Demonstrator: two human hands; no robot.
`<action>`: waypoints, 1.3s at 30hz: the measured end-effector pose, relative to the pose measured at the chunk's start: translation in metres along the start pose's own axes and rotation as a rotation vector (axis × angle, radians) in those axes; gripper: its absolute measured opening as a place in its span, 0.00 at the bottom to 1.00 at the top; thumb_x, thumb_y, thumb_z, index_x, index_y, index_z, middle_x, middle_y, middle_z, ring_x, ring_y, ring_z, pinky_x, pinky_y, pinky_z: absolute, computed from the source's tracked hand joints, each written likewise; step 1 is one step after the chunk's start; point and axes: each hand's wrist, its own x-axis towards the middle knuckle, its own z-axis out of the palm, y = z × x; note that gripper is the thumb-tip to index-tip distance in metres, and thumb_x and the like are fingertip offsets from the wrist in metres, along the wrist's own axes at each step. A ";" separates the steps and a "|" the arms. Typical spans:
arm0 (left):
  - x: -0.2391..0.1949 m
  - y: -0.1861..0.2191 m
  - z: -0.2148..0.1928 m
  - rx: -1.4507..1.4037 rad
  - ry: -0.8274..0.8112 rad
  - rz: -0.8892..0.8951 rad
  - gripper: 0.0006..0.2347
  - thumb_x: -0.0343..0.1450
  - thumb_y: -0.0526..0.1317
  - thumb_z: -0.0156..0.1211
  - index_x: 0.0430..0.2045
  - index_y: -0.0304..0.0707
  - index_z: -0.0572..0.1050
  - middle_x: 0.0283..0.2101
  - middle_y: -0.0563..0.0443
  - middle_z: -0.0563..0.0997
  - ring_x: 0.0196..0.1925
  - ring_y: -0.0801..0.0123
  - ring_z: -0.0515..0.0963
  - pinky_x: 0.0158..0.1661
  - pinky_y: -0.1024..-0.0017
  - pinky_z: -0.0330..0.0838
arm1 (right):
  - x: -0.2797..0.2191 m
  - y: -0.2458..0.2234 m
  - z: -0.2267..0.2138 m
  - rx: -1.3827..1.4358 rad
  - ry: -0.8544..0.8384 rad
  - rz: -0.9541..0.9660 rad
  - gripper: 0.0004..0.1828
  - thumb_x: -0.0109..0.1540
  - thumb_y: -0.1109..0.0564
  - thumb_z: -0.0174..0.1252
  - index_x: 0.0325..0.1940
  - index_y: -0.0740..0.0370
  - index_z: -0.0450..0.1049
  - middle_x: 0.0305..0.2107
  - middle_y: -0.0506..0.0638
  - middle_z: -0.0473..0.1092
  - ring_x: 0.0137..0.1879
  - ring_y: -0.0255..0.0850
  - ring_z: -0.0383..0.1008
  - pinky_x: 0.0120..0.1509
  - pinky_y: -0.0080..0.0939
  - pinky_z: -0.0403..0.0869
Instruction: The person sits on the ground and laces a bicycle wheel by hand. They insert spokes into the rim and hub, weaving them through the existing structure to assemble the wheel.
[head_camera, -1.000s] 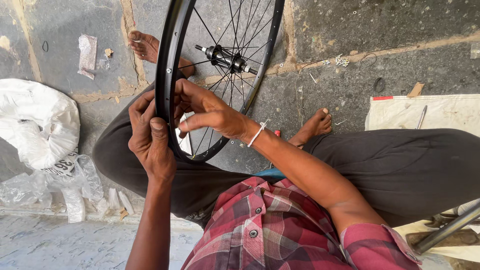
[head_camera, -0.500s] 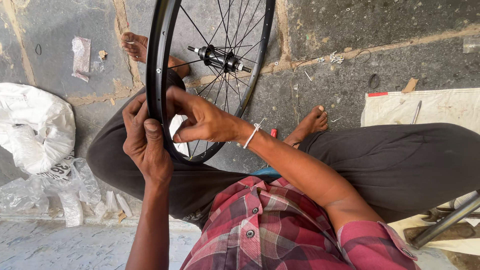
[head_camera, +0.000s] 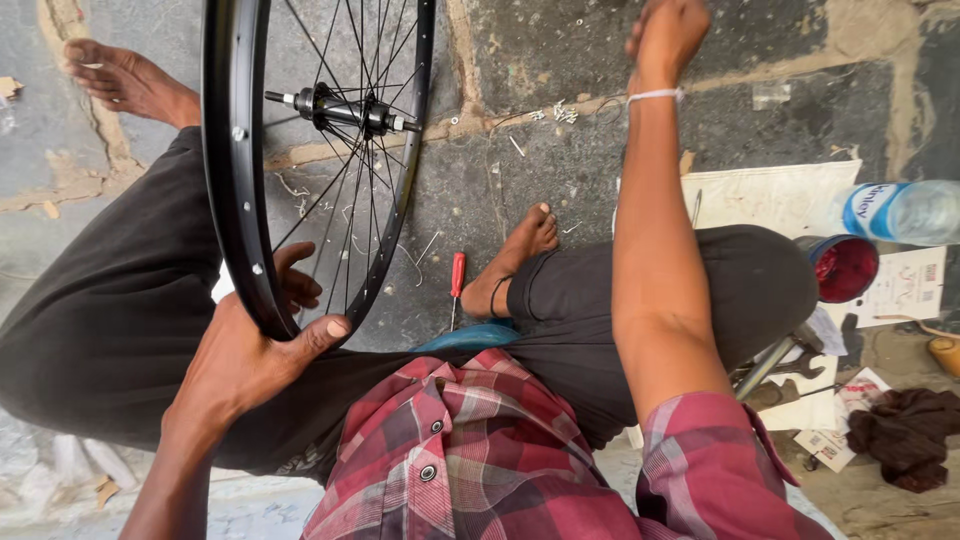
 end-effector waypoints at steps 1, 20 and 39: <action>0.002 -0.002 0.002 -0.004 0.059 0.101 0.34 0.58 0.53 0.76 0.56 0.36 0.73 0.38 0.42 0.83 0.42 0.61 0.84 0.43 0.64 0.76 | -0.022 0.024 -0.005 -0.123 0.001 0.027 0.05 0.61 0.59 0.58 0.31 0.59 0.78 0.29 0.59 0.76 0.33 0.52 0.78 0.36 0.49 0.76; 0.076 0.070 0.015 -0.471 0.433 0.613 0.22 0.64 0.45 0.75 0.40 0.28 0.69 0.31 0.48 0.73 0.31 0.69 0.72 0.33 0.70 0.69 | -0.147 0.103 0.005 -0.677 -0.561 -0.048 0.10 0.59 0.59 0.60 0.35 0.72 0.77 0.36 0.73 0.74 0.45 0.67 0.77 0.50 0.59 0.76; 0.074 0.108 0.002 -0.572 0.377 0.462 0.16 0.65 0.39 0.71 0.36 0.30 0.70 0.21 0.44 0.70 0.22 0.63 0.68 0.24 0.63 0.63 | -0.151 0.050 -0.010 -0.595 -0.555 -0.122 0.11 0.58 0.57 0.59 0.41 0.67 0.74 0.38 0.71 0.75 0.47 0.67 0.76 0.54 0.61 0.73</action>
